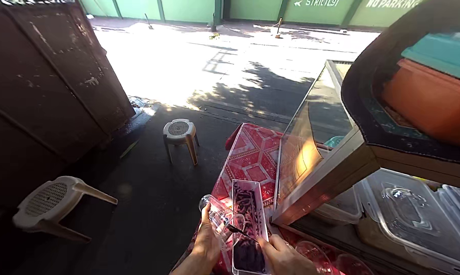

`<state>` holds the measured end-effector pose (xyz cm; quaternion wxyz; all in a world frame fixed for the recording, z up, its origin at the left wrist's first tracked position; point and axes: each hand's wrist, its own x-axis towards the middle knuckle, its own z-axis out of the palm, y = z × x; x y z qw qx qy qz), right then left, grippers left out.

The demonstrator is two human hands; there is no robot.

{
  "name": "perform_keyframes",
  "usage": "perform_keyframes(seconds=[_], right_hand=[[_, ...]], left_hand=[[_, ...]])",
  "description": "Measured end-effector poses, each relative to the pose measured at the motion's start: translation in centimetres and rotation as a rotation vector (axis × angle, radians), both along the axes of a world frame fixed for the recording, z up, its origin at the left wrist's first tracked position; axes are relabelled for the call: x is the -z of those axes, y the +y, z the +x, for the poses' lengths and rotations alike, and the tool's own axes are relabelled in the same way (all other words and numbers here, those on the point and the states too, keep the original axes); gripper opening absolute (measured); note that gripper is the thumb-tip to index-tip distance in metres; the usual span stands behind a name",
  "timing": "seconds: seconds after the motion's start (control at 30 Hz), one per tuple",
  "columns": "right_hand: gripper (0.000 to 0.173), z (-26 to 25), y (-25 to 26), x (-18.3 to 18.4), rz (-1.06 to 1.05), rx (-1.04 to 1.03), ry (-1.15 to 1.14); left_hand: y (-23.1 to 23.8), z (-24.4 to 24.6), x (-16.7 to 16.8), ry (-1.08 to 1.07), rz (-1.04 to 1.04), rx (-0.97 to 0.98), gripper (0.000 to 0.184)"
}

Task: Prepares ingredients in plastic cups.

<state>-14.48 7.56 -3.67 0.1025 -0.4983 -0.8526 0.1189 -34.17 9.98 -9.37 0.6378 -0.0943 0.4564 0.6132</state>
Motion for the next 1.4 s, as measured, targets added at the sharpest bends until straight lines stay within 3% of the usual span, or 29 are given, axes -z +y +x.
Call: perform_keyframes(seconds=[0.13, 0.3, 0.5, 0.7, 0.77, 0.83, 0.93, 1.17, 1.27, 1.4], right_hand=[[0.029, -2.4, 0.7, 1.0, 0.268, -0.083, -0.095], [0.029, -0.1, 0.8, -2.4, -0.026, -0.087, -0.031], [0.034, -3.1, 2.1, 0.3, 0.213, 0.016, 0.008], [0.031, 0.2, 2.7, -1.6, -0.123, -0.03, 0.04], [0.032, 0.2, 2.8, -1.6, -0.049, 0.004, 0.016], [0.033, -1.4, 2.6, -0.5, 0.159, 0.03, 0.001], [0.03, -3.9, 2.3, 1.7, 0.367, -0.008, -0.053], [0.029, -1.9, 1.2, -0.8, 0.355, -0.017, -0.1], [0.027, -3.8, 2.2, 0.5, 0.465, 0.005, -0.104], [0.029, -3.1, 2.6, 2.1, 0.425, -0.011, -0.1]], left_hand=[[0.0, 1.7, -0.8, 0.054, 0.003, 0.092, 0.052], [0.7, -0.3, 0.1, 0.042, 0.084, 0.019, 0.057], [0.6, 1.0, -1.4, 0.057, 0.077, 0.136, 0.056], [1.1, -1.4, -0.9, 0.02, 0.162, 0.054, 0.043], [1.5, -1.5, -0.9, -0.009, 0.066, 0.046, 0.041], [1.8, -0.8, -0.7, -0.033, 0.034, 0.053, 0.043], [2.2, 0.4, -0.9, -0.051, 0.045, 0.048, 0.031], [2.5, -1.3, 0.3, -0.062, 0.167, 0.025, 0.033], [2.3, -0.1, -0.6, -0.119, 0.158, 0.092, 0.031], [2.6, -0.5, -1.7, -0.16, 0.154, 0.101, 0.031]])
